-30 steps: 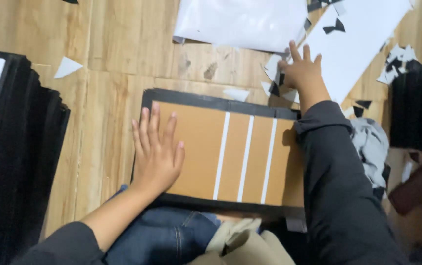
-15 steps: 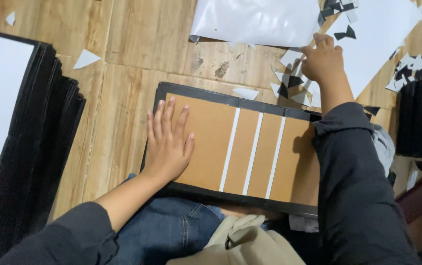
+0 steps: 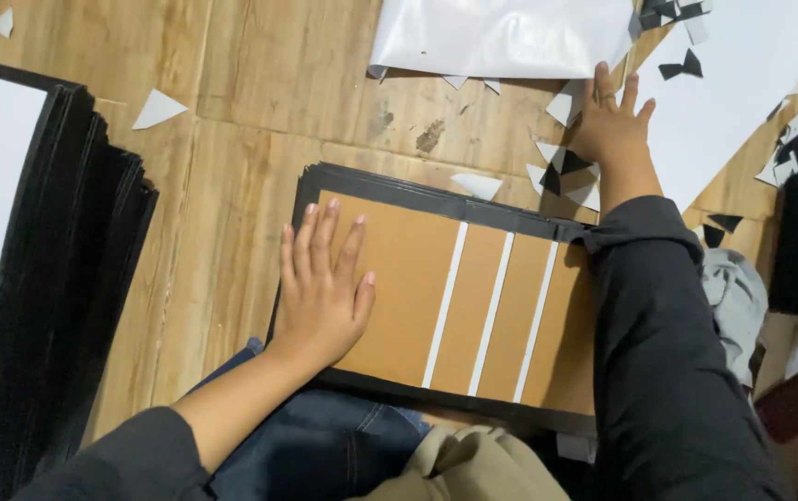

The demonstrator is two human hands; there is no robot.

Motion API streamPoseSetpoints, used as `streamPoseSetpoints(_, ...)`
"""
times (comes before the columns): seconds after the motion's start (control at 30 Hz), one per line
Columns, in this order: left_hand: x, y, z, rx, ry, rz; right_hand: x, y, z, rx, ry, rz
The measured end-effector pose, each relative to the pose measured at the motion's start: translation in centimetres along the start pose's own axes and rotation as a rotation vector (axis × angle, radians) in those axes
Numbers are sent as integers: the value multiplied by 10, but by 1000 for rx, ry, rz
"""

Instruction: The person places a white sheet of paper onto a black rectangular board, smooths it down, and wipes the surface with a gray cloth. They then flip the board over to reveal a brown back with white strips, repeat the process with another sheet, and stack the finished boards.

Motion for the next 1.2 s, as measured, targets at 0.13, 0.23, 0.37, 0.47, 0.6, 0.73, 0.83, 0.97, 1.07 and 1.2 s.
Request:
streamPoseSetpoints(0.13, 2, 8, 1, 19, -7, -5, 4, 0, 2, 467, -48, -141)
streamPoseSetpoints(0.23, 1, 1, 1, 66, -36, 20, 0, 20, -20, 1069, -88, -346)
streamPoseSetpoints(0.37, 3, 3, 9, 105, -105, 47, -41, 140, -55, 1417, 51, -536)
streamPoseSetpoints(0.47, 10, 3, 15, 137, -210, 110, -62, 239, -72, 1522, -36, -710)
streamPoseSetpoints(0.6, 28, -9, 18, 445, 15, 220, -67, 309, -67, 1630, -54, -743)
streamPoseSetpoints(0.73, 45, -20, -19, 594, 326, 73, -74, 353, -53, 1630, -150, -914)
streamPoseSetpoints(0.83, 49, -21, -54, 659, 413, 79, -87, 378, -44, 1580, -177, -995)
streamPoseSetpoints(0.97, 59, -12, -95, 872, 421, 209, -107, 405, -38, 1533, -79, -1033)
streamPoseSetpoints(1.07, 50, -9, -98, 906, 414, 250, -85, 404, -40, 1604, -23, -971)
streamPoseSetpoints(1.2, 46, -2, -99, 886, 459, 170, -41, 404, -53, 1687, -136, -867)
Point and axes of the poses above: each hand's wrist, its own y-axis away from the middle knuckle, its own z-axis out of the palm, x = y × z, the point moved 2 cm from there along -y, towards the middle knuckle, and after that the axes turned 1 degree about -y, right-handed, at the moved point
